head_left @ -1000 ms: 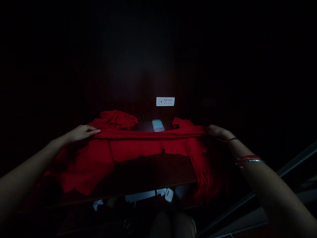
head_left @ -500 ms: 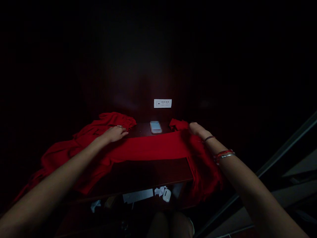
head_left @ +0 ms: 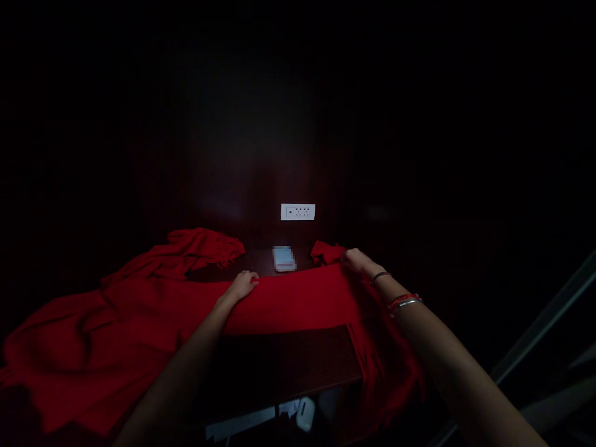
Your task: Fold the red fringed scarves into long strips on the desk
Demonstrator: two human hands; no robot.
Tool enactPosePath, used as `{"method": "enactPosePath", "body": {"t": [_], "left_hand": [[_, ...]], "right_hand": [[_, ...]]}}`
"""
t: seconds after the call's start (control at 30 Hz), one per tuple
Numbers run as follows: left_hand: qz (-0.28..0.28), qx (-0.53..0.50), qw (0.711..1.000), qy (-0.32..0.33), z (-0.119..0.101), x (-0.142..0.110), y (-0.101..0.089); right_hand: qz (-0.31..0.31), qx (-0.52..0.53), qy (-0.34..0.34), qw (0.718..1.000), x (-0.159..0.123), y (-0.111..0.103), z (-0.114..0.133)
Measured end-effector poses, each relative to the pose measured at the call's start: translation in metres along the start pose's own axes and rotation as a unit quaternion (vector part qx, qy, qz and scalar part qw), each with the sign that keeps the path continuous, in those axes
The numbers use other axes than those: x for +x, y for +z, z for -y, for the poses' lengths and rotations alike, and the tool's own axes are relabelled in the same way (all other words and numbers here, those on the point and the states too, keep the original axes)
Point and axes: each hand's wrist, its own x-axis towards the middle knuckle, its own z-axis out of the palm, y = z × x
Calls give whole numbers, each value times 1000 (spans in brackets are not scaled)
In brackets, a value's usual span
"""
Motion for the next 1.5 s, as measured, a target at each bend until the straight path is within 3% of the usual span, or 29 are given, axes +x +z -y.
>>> {"method": "enactPosePath", "body": {"t": [0.17,0.27,0.4,0.57,0.7,0.87,1.07,1.13,1.27,1.4,1.5], "left_hand": [[-67,-87,993,34,15,-16,-42],[-116,-186,975,44,24,-30,-83],[-147,-158,975,47,28,-51,-143],[-142,-104,984,19,32,-79,-200],[-107,-101,989,1,38,-96,-227],[-90,-198,975,-36,44,-102,-230],[33,-178,983,25,56,-86,-197],[63,-150,986,38,59,-79,-186],[89,-60,994,36,55,-70,-181],[-2,26,998,57,50,-68,-195],[-53,-6,995,88,51,-69,-211]], "right_hand": [[-45,-47,22,998,1,-29,-10],[-81,-31,-2,996,-7,-56,-4],[-99,60,-35,993,-20,-78,19],[-140,163,-59,975,-36,-81,51],[-87,232,-63,967,-52,-89,66],[64,278,-18,958,-69,-100,69],[169,274,42,946,-69,-94,51],[158,237,58,957,-67,-91,45],[63,109,70,990,-62,-93,44],[-1,3,92,996,-62,-101,48],[0,46,86,995,-69,-110,48]]}}
